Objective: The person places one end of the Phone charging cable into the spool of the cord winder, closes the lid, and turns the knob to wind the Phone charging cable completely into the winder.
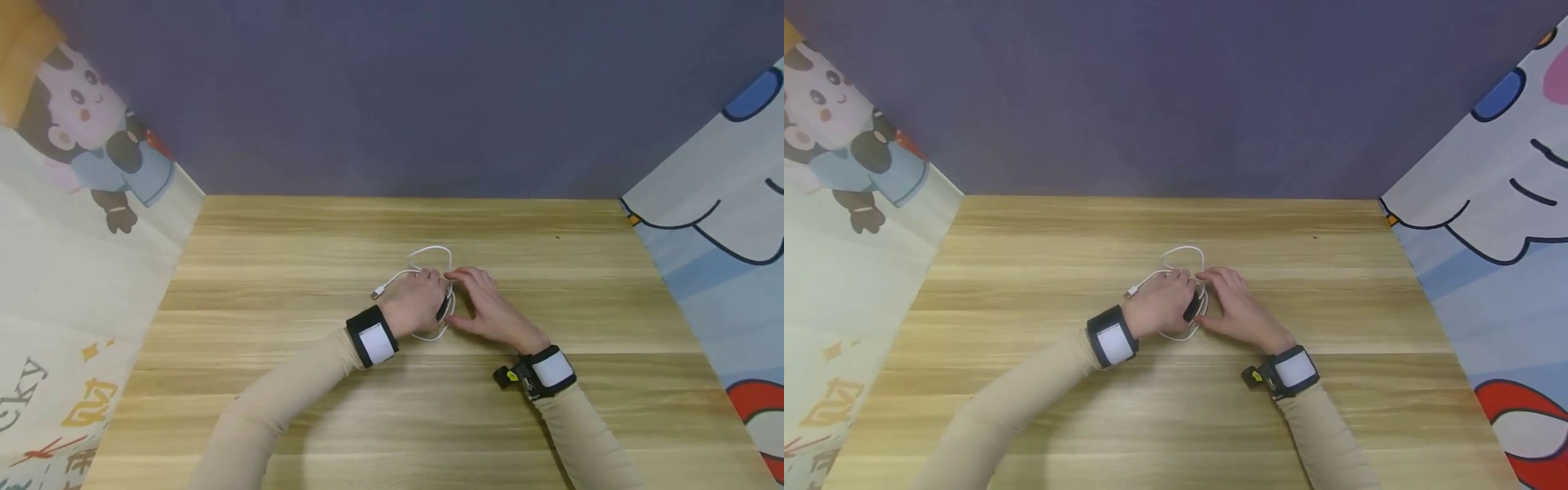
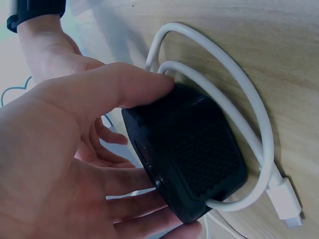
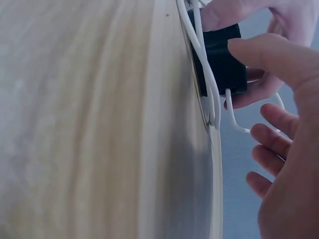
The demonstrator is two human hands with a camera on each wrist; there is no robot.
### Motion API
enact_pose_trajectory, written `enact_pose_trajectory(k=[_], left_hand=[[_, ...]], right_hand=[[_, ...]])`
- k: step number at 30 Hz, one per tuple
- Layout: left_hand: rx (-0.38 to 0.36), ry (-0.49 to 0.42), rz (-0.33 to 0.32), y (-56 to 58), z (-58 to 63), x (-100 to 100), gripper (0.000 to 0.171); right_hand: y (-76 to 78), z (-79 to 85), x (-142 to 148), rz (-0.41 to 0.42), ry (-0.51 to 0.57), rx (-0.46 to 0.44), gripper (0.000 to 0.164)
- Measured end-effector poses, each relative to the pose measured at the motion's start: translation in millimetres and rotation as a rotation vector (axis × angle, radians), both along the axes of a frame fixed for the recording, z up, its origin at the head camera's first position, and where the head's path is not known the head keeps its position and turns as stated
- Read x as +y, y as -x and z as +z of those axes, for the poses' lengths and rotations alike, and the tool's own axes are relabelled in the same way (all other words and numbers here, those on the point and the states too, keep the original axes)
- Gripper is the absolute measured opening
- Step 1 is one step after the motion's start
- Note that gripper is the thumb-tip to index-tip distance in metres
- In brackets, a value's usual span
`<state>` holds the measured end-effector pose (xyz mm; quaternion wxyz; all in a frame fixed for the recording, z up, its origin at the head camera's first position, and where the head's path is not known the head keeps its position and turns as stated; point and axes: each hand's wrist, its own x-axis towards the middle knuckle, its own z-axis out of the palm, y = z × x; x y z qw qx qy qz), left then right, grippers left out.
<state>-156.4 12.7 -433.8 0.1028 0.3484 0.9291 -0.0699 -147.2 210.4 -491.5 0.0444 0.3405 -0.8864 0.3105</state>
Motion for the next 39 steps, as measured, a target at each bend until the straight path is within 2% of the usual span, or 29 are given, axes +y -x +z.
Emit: enact_pose_trajectory(k=[6, 15, 21, 27, 33, 39], left_hand=[[-0.015, -0.008, 0.009, 0.6, -2.9, 2, 0.070], [0.036, -0.121, -0.022, 2.4, -9.0, -5, 0.076], [0.036, -0.195, 0.015, 1.9, -8.6, -8, 0.073], [0.013, -0.334, 0.043, 1.5, -10.1, -13, 0.074], [-0.008, -0.451, 0.030, 2.0, -15.0, -20, 0.074], [-0.096, -0.576, 0.085, 1.5, -19.9, -26, 0.073]], right_hand=[[-1.1, -1.4, 0, 0.009, 0.027, -0.002, 0.074], [-3.1, 1.6, 0, -0.023, 0.050, -0.033, 0.076], [-4.9, 3.1, 0, -0.067, 0.096, -0.129, 0.083], [-5.4, 3.9, 0, -0.077, 0.104, -0.153, 0.094], [-3.8, 3.1, 1, -0.049, 0.062, -0.165, 0.100], [-3.3, 4.7, -3, -0.034, 0.019, -0.185, 0.102]])
